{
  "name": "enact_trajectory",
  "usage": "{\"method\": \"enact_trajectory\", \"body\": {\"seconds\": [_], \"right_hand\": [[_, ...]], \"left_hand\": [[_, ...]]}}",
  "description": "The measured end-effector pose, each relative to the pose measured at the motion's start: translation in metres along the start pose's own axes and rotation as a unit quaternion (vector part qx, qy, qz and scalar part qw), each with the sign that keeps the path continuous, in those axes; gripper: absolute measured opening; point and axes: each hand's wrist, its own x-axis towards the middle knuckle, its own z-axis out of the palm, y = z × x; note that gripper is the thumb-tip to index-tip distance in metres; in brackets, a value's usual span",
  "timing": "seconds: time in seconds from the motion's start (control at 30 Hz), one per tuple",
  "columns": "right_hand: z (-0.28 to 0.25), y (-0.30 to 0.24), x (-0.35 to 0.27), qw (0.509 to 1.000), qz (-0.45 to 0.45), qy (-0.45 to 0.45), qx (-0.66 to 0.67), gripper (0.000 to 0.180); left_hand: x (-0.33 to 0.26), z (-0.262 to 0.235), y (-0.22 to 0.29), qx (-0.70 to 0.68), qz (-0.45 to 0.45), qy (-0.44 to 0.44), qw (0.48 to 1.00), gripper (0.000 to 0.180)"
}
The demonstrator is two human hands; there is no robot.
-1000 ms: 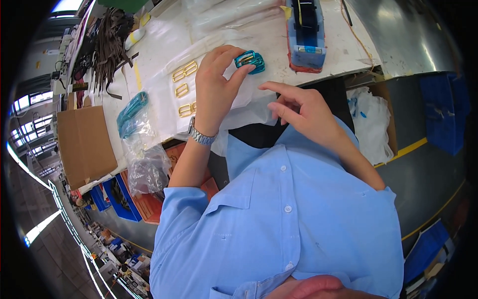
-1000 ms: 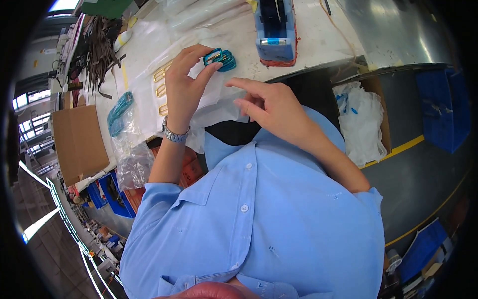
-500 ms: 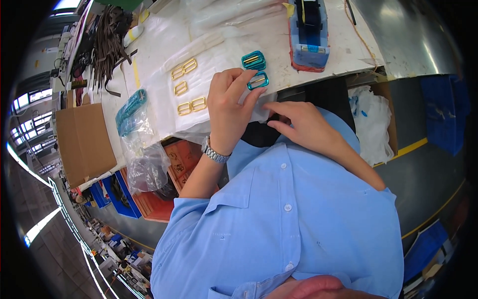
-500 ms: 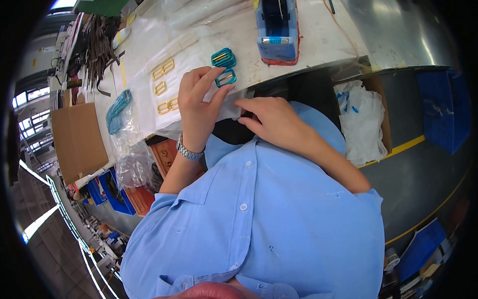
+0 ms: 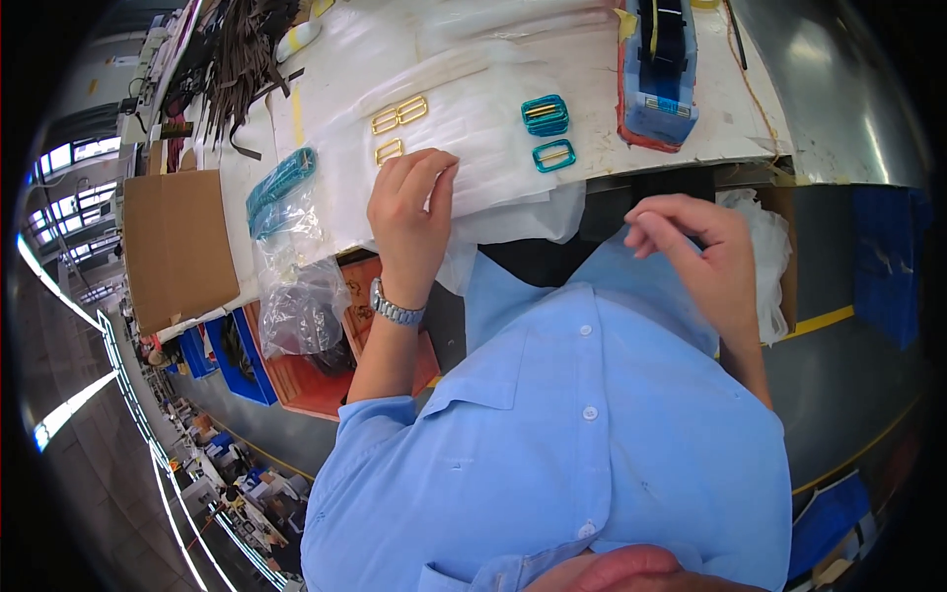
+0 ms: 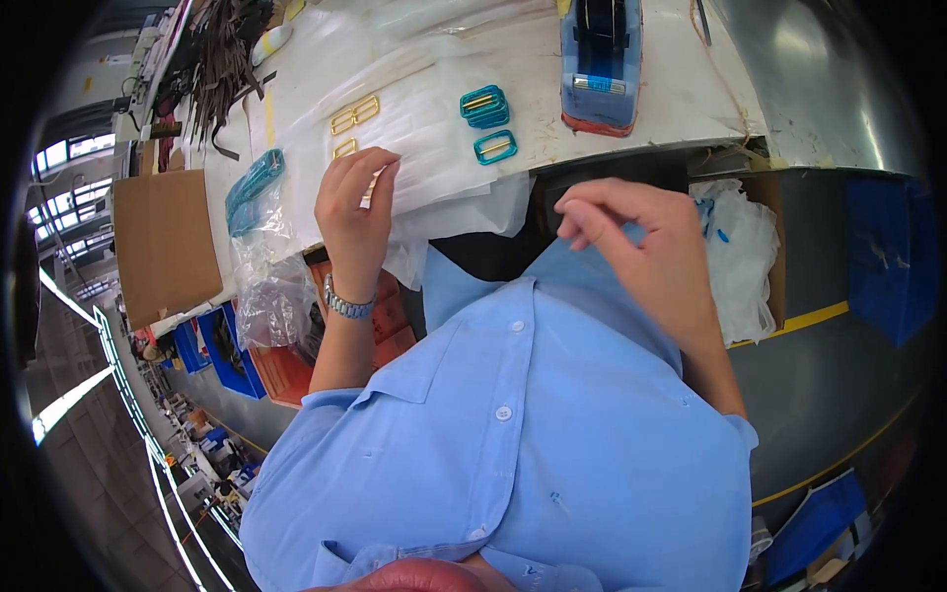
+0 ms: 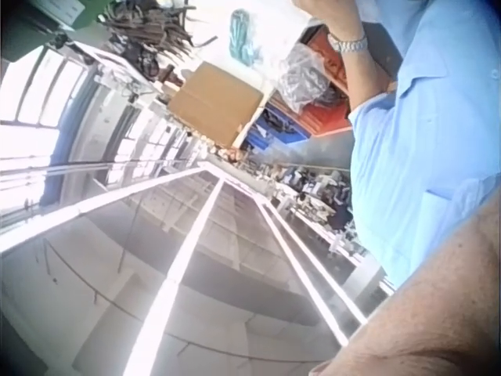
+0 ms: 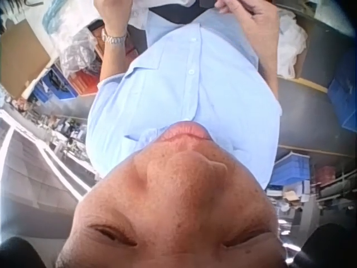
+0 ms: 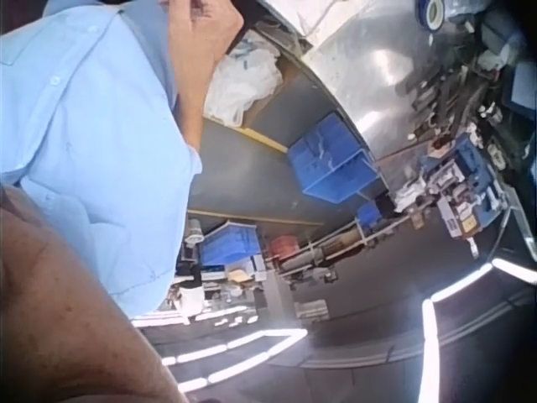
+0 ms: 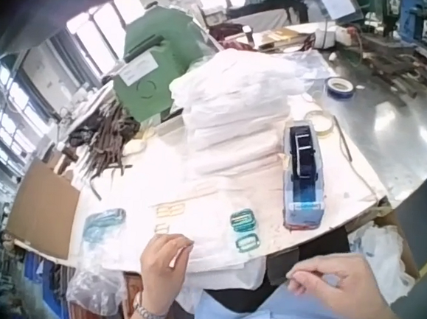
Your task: Apply protective blue tape to metal bag buckles and organize them on a workbench.
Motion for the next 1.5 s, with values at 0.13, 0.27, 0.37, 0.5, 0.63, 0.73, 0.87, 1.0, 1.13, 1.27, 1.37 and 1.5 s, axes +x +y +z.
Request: {"method": "enact_trajectory", "body": {"seconds": [0.13, 0.27, 0.37, 0.5, 0.63, 0.73, 0.87, 1.0, 1.13, 1.27, 1.37, 1.5], "right_hand": [[-0.032, -0.004, 0.022, 0.965, -0.088, 0.241, -0.055, 0.02], [-0.044, 0.0, 0.051, 0.97, -0.072, 0.211, -0.099, 0.029], [-0.038, 0.008, 0.061, 0.979, -0.059, 0.179, -0.081, 0.034], [-0.033, 0.009, 0.074, 0.986, -0.04, 0.146, -0.062, 0.042], [-0.033, 0.002, 0.085, 0.988, 0.024, 0.127, -0.085, 0.044], [-0.037, 0.011, 0.089, 0.99, 0.012, 0.13, -0.047, 0.041], [-0.038, 0.018, 0.094, 0.993, -0.011, 0.12, 0.0, 0.024], [-0.035, 0.001, 0.087, 0.994, 0.006, 0.101, 0.045, 0.03], [-0.029, -0.004, 0.078, 0.989, -0.002, 0.112, 0.098, 0.022], [-0.012, -0.013, 0.041, 0.981, -0.057, 0.144, 0.114, 0.016], [-0.001, -0.009, 0.011, 0.978, 0.022, 0.081, 0.191, 0.016], [0.007, 0.021, 0.001, 0.972, 0.027, 0.074, 0.22, 0.017]], "left_hand": [[-0.003, -0.028, -0.014, 0.101, -0.003, -0.128, 0.987, 0.009], [-0.006, -0.035, -0.013, 0.081, 0.022, -0.148, 0.985, 0.021], [-0.002, -0.045, -0.011, 0.126, 0.032, -0.19, 0.973, 0.022], [-0.007, -0.048, -0.025, 0.114, 0.029, -0.198, 0.973, 0.022], [-0.004, -0.046, -0.043, 0.078, 0.046, -0.172, 0.981, 0.02], [-0.002, -0.047, -0.044, 0.064, 0.01, -0.147, 0.987, 0.015], [0.006, -0.037, -0.029, -0.06, -0.086, -0.038, 0.994, 0.012], [0.025, -0.026, -0.009, -0.124, -0.131, -0.034, 0.983, 0.009], [0.043, -0.013, 0.025, -0.332, -0.213, -0.12, 0.911, 0.011], [0.06, -0.01, 0.07, -0.451, -0.228, -0.177, 0.845, 0.015], [0.065, -0.008, 0.093, -0.503, -0.254, -0.237, 0.791, 0.015], [0.067, 0.003, 0.112, -0.506, -0.255, -0.311, 0.763, 0.016]]}}
